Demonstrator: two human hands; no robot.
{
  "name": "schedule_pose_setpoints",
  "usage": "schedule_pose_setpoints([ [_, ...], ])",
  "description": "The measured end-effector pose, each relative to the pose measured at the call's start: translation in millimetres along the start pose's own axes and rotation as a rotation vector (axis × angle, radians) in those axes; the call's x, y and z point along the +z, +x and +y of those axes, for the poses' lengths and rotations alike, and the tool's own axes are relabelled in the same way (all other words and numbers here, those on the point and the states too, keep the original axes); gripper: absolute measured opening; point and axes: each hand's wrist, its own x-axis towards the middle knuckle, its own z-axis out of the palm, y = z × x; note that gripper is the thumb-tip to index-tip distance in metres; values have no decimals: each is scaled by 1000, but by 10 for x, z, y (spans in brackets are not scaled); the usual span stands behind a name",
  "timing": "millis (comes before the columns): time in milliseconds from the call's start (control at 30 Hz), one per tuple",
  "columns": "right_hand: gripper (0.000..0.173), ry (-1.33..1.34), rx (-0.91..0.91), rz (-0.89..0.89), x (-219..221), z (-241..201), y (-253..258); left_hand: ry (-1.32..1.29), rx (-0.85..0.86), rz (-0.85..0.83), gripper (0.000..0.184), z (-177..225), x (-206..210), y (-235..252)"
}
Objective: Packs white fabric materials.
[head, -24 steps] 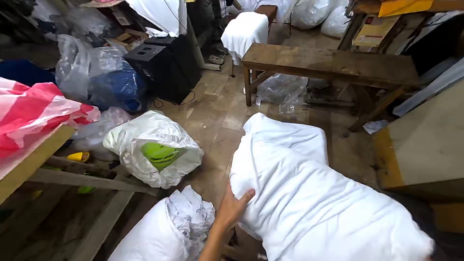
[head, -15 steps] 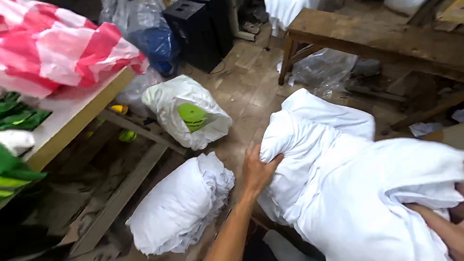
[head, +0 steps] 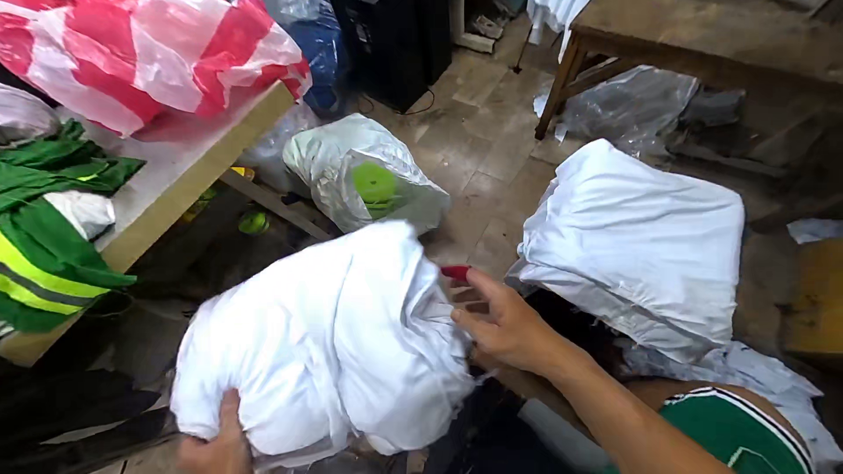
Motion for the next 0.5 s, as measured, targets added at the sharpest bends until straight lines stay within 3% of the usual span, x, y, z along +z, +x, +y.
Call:
schedule_pose_setpoints([
  [67,49,-110,169,-92,-203,241,-218,347,6,-137,85,-632,57,26],
  [100,46,-141,241,-112,-399,353,-389,452,50,-242,95,-741,172,48],
  [167,39,-175,339,-50,-897,604,-834,449,164,-422,102,-584,668,62],
  [267,41,-211,444,257,-1643,812,-1615,390,123,-744,106,-514,1650,54],
  [333,43,-196,502,499,-2050,776,-2115,452,70,-834,99,-551,2062,110],
  [433,41,-107,619,804,-2297,641,-2797,473,38,-891,112,-568,2179,245],
  [500,39,-68,708,898,-2284,713,-3185,400,32,-896,110,-501,2101,279],
])
